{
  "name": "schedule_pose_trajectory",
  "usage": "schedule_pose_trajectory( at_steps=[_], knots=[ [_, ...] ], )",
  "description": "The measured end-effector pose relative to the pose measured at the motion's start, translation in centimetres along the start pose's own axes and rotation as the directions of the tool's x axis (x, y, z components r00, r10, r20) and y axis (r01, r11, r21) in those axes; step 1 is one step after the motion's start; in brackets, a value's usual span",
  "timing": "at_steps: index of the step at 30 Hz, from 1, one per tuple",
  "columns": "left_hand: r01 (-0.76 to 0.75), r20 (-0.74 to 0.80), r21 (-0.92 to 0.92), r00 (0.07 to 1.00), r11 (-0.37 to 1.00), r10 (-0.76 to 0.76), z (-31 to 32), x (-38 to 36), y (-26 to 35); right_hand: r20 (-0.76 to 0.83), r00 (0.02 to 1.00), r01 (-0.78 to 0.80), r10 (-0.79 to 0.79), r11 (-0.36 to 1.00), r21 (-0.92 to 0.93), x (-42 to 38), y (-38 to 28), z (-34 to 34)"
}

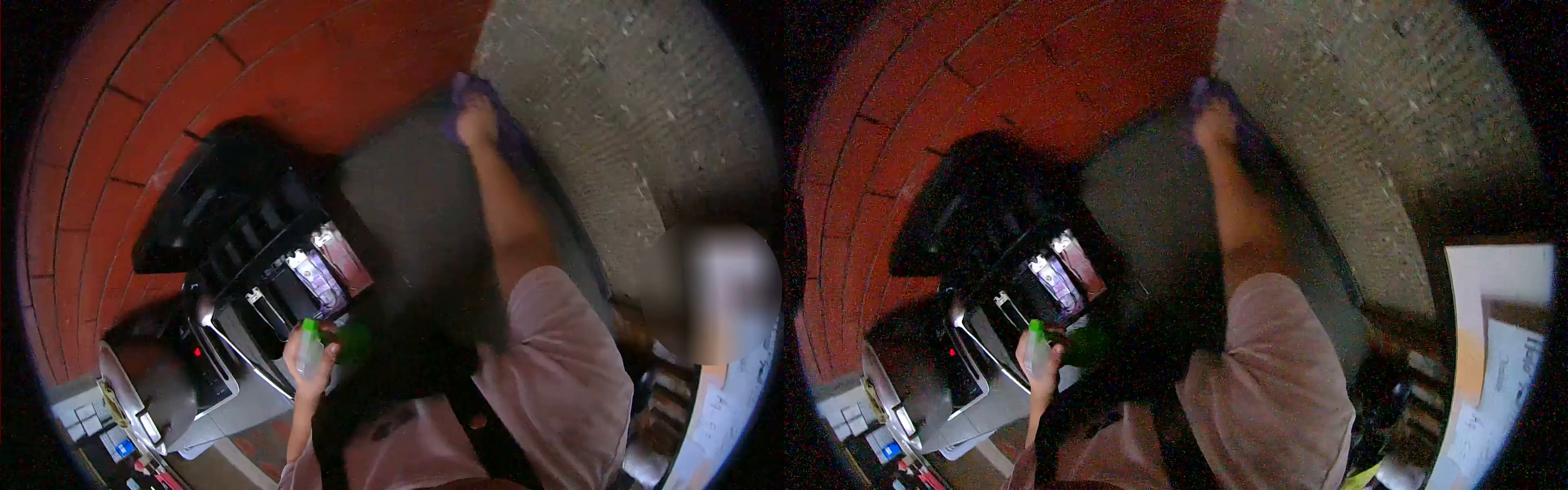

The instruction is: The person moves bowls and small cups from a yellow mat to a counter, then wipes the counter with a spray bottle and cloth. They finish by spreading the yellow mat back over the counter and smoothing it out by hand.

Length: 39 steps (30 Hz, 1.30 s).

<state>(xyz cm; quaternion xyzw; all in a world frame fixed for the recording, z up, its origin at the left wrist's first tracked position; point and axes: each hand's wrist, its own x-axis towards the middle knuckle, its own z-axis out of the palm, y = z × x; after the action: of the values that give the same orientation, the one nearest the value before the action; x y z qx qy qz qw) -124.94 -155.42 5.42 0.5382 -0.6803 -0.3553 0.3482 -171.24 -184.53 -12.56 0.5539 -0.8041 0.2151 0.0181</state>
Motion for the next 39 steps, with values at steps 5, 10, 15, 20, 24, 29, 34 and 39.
schedule_pose_trajectory(
  at_steps=[5,10,15,20,24,29,34,39],
  knots=[
    [0.077,0.173,-0.058,0.983,0.995,-0.066,2.1,1.8,0.5,0.111,0.973,0.19,-0.202,0.976,0.109,-7.4,-8.2,0.3],
    [-0.02,0.421,-0.287,0.896,0.958,0.144,4.4,4.0,2.8,0.177,0.982,-0.055,0.066,0.996,-0.071,-11.8,2.5,-7.5],
    [-0.018,0.492,-0.385,0.842,0.923,0.222,5.2,4.0,3.9,-0.261,0.938,-0.265,0.23,0.958,-0.107,-30.4,16.8,-15.1],
    [0.052,0.472,-0.496,0.854,0.867,0.219,4.3,2.1,3.0,-0.419,0.799,-0.539,0.432,0.823,-0.18,-45.3,20.9,-20.6],
    [0.064,0.498,-0.437,0.848,0.897,0.182,2.9,0.9,2.3,-0.419,0.843,-0.536,0.337,0.597,-0.597,-41.8,15.3,-16.0],
    [-0.022,0.581,-0.37,0.775,0.929,0.249,2.7,0.9,2.4,-0.235,0.954,-0.149,0.186,0.974,0.168,-33.4,-5.1,-6.3],
    [-0.001,0.658,-0.461,0.671,0.887,0.342,4.6,1.5,3.5,-0.056,0.997,0.058,-0.048,0.978,0.2,-44.6,-8.6,-11.0],
    [-0.041,0.673,-0.496,0.613,0.868,0.413,6.1,2.5,3.2,-0.262,0.782,-0.549,0.565,0.824,0.138,-62.1,3.8,-19.8]
  ],
)
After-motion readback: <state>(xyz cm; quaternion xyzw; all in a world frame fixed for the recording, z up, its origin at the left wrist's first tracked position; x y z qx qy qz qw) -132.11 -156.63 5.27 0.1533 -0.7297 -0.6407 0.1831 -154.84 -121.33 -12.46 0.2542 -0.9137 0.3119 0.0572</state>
